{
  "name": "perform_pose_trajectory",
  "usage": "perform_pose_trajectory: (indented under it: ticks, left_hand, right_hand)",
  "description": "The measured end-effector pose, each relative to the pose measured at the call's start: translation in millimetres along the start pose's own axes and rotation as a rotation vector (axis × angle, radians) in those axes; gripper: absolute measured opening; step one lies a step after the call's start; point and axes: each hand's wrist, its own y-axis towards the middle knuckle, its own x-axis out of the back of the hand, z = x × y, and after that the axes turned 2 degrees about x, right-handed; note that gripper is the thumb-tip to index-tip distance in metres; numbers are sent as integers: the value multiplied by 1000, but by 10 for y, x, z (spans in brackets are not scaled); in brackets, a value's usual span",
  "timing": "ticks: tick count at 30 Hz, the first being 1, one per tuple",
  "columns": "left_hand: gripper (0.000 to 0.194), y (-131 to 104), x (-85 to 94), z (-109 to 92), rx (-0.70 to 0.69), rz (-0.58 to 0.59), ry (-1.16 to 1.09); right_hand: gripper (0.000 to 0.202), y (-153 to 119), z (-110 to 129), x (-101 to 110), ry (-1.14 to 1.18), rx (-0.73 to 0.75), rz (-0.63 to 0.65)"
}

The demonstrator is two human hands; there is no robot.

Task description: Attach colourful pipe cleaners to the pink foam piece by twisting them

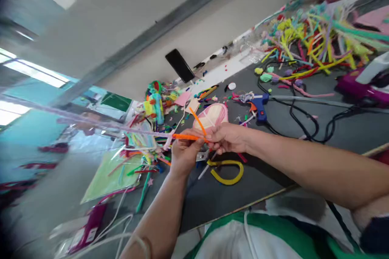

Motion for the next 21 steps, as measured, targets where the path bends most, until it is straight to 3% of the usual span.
perform_pose_trajectory:
  ticks: [3,6,11,14,16,21]
  left_hand:
    - [12,7,-57,96,112,-123,-107]
    - [16,18,-134,116,185,-212,-198]
    - [19,31,-211,33,290,-341,-271]
    - [18,32,-181,17,287,-314,-287]
    - [16,31,-137,23,268,-269,-285]
    - [15,14,-28,0,210,-130,-275]
  right_hand:
    - [29,25,-45,-117,-159,275,-240]
    - [17,35,-89,-163,-399,453,-444]
    - [9,69,-158,-105,-601,562,-560]
    - [12,87,-155,-83,-550,497,-524]
    - [17,81,-127,-78,-418,412,-432]
    - [26,38,-41,-1,-30,96,8]
